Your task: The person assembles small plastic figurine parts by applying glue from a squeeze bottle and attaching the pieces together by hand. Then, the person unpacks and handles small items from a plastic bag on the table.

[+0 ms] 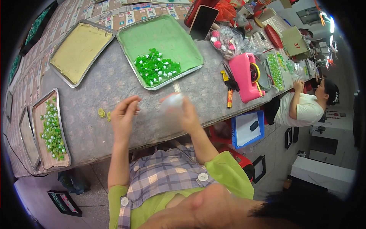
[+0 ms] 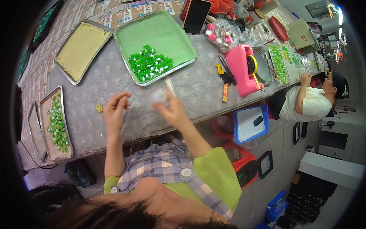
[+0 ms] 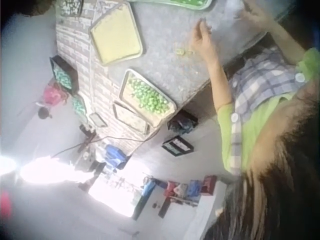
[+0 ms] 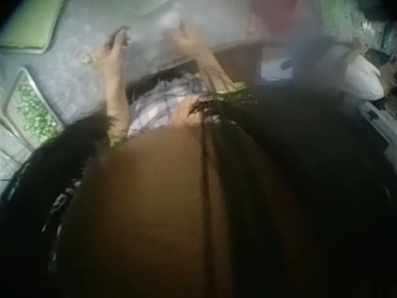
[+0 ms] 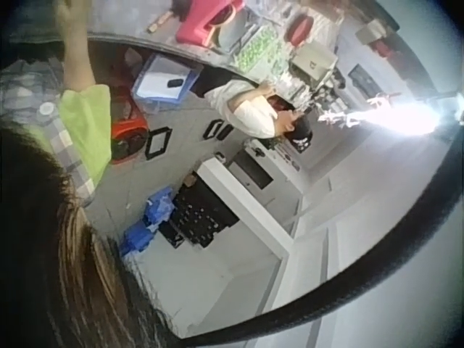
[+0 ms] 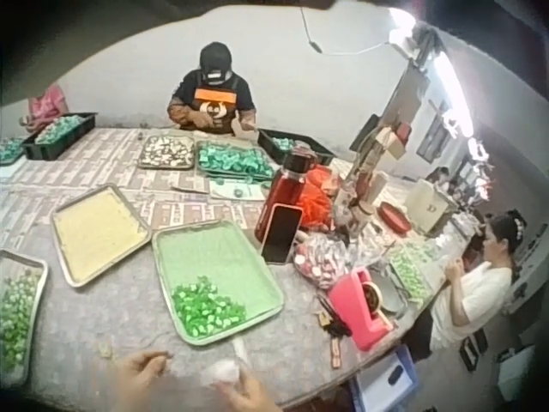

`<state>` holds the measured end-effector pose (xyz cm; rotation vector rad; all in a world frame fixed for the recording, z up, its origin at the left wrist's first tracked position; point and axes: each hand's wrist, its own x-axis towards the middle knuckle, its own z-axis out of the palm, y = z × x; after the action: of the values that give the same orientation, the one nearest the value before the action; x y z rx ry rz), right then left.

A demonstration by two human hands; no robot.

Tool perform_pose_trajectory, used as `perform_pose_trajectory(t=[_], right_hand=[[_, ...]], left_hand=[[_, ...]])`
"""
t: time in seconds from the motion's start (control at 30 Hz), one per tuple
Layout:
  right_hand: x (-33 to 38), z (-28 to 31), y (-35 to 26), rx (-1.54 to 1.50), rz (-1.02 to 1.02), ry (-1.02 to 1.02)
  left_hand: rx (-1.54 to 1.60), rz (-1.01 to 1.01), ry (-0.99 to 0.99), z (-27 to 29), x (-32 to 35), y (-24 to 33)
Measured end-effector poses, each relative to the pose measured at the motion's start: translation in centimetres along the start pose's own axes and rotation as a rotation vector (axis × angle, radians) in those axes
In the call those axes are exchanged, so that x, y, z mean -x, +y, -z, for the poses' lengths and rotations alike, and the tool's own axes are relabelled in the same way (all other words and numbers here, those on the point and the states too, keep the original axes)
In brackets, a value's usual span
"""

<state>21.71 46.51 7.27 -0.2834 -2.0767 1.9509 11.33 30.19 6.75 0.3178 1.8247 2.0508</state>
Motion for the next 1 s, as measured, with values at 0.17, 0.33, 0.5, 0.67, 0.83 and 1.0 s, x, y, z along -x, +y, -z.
perform_pose_trajectory(t=[0.17,0.33,0.5,0.67,0.83,1.0], right_hand=[[0.3,-3.5,-0.9,0.031,0.151,-0.080],[0.1,-2.8,-1.5,0.054,0.037,-0.082],[0.4,-2.6,-1.4,0.025,-0.013,-0.084],[0.2,-3.1,-1.4,-0.138,0.028,0.009],[0.5,-0.7,-0.7,-0.133,0.155,0.246],[0.7,-1.3,-2.7,-0.187,0.227,0.419]], left_hand=[[0.180,0.093,-0.063,-2.0,1.3,-1.1],[0.372,0.196,-0.116,-1.1,2.3,-1.1],[0.350,0.132,-0.181,-1.0,2.6,-1.2],[0.462,0.142,-0.179,-0.1,2.6,-1.8],[0.813,0.298,-0.106,0.0,2.8,-1.5],[0.977,0.385,-0.153,-0.8,3.1,-0.8]])
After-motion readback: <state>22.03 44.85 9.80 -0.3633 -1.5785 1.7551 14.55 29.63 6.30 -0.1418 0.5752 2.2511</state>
